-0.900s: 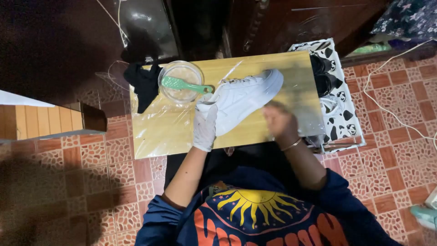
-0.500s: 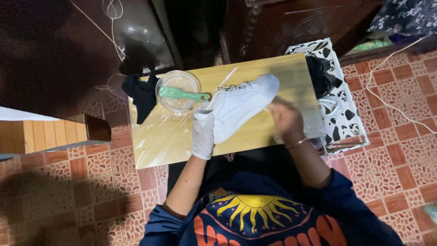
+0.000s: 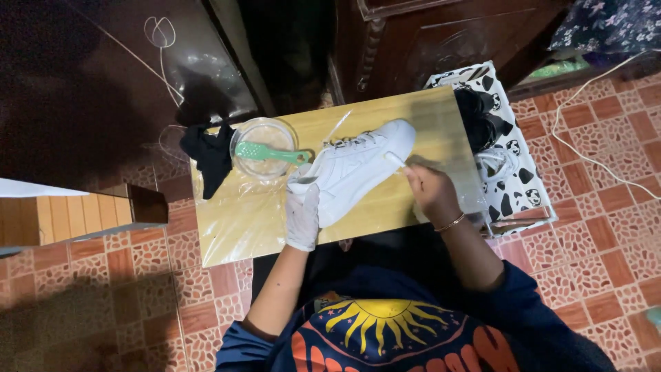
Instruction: The person cleans a white sneaker using a toothbrush and a cleaning solution. They scrub the shoe's upper, sole, and laces while holding it on a plastic-covered table.
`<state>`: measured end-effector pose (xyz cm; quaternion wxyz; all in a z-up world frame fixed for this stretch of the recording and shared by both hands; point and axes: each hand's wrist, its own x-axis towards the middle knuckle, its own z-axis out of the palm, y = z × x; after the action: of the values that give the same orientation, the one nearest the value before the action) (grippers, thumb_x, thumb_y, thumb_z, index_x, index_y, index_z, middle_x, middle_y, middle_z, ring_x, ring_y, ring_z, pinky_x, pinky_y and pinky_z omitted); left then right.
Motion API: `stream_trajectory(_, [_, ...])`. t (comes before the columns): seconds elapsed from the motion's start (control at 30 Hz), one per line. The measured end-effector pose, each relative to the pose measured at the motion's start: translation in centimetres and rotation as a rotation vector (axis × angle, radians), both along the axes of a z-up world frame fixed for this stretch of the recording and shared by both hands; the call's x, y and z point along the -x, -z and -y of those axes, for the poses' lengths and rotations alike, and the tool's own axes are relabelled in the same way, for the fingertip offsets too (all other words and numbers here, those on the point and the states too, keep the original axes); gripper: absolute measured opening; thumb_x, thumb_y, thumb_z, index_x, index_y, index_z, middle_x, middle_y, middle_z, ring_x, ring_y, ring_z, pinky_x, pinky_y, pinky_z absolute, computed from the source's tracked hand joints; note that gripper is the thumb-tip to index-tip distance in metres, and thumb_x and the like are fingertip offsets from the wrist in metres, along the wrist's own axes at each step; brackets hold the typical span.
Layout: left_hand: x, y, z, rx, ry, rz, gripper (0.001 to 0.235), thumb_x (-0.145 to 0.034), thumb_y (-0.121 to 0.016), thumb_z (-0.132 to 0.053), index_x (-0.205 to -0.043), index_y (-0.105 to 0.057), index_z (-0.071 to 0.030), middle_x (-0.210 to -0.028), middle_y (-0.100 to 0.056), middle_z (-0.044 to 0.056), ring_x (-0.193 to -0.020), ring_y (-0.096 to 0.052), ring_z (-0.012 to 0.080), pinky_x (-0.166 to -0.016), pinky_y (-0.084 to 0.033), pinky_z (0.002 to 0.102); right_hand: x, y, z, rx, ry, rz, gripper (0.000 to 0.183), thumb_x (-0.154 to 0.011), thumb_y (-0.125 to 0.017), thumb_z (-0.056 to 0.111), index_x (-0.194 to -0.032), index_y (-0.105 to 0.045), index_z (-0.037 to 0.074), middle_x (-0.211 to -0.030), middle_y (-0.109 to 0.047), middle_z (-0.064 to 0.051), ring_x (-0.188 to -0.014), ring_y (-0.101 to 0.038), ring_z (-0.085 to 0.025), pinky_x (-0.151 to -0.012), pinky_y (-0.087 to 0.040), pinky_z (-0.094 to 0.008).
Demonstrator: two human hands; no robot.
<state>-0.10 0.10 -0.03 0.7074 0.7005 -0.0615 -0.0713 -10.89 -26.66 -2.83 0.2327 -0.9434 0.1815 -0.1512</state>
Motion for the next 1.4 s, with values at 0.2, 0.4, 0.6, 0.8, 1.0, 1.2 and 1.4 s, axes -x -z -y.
stream_trajectory(0.2, [0.6,0.4,-0.4,0.015,0.016,0.006,0.056,-0.097,-0.065,-0.029,-0.142,-0.047,-0.001,-0.136,-0.059,0.023,-0.128,-0.056,0.0300,-0.113,-0.040,0.047,-3.0,-0.1,4.1,-0.128,0.187,-0.279,0.043,-0.109,-0.049,0.051,-0.113,-0.076,0.019,-0.089,-0.075,-0.016,-0.099,-0.072,-0.036,-0.085,-0.056,-0.052])
stream_trajectory(0.4, [0.5,0.2,-0.3,0.035,0.024,0.012,0.055,-0.096,-0.064,-0.026,-0.142,-0.046,0.000,-0.134,-0.059,0.024,-0.127,-0.056,0.0305,-0.113,-0.041,0.047,-2.3,-1.7,1.0,-0.004,0.007,-0.270,0.041,-0.108,-0.049,0.050,-0.114,-0.075,0.018,-0.081,-0.075,-0.017,-0.087,-0.074,-0.038,-0.080,-0.060,-0.050])
stream_trajectory(0.6, [0.4,0.7,-0.4,0.026,0.032,0.038,0.054,-0.094,-0.068,-0.022,-0.140,-0.049,-0.001,-0.135,-0.060,0.024,-0.127,-0.058,0.0294,-0.111,-0.043,0.047,-2.0,-0.8,2.2,-0.068,0.089,-0.302,0.034,-0.107,-0.050,0.047,-0.116,-0.075,0.026,-0.085,-0.075,-0.014,-0.093,-0.073,-0.035,-0.082,-0.059,-0.050])
stream_trajectory(0.8, [0.1,0.5,-0.1,0.051,0.049,0.032,0.055,-0.094,-0.068,-0.021,-0.141,-0.049,0.000,-0.137,-0.059,0.023,-0.129,-0.056,0.0297,-0.114,-0.041,0.048,-0.3,-2.1,1.8,-0.029,-0.084,-0.080,0.029,-0.102,-0.063,0.036,-0.099,-0.076,0.010,-0.074,-0.072,-0.019,-0.079,-0.071,-0.044,-0.072,-0.058,-0.054])
stream_trajectory(1.0, [0.1,0.5,-0.2,0.072,0.066,0.045,0.055,-0.095,-0.068,-0.022,-0.141,-0.049,0.000,-0.137,-0.059,0.024,-0.129,-0.056,0.0303,-0.114,-0.040,0.048,-0.5,-0.4,1.9,0.143,-0.108,0.039,0.035,-0.104,-0.067,0.040,-0.084,-0.076,0.013,-0.063,-0.068,-0.013,-0.068,-0.070,-0.036,-0.062,-0.057,-0.044])
stream_trajectory(1.2, [0.1,0.9,-0.3,0.075,0.065,0.042,0.054,-0.095,-0.067,-0.023,-0.141,-0.049,0.000,-0.138,-0.058,0.024,-0.130,-0.055,0.0310,-0.114,-0.040,0.049,1.5,1.3,-2.4,0.090,-0.216,0.005,0.025,-0.098,-0.064,0.039,-0.098,-0.074,0.016,-0.070,-0.069,-0.015,-0.075,-0.071,-0.039,-0.066,-0.058,-0.048])
stream_trajectory(1.4, [-0.1,1.2,-0.2,0.079,0.086,0.055,0.054,-0.096,-0.067,-0.024,-0.141,-0.049,0.000,-0.138,-0.058,0.024,-0.130,-0.055,0.0316,-0.115,-0.040,0.049,1.2,3.1,-0.1,0.210,-0.110,0.047,0.030,-0.104,-0.063,0.042,-0.090,-0.073,0.017,-0.067,-0.066,-0.008,-0.072,-0.071,-0.033,-0.064,-0.058,-0.042])
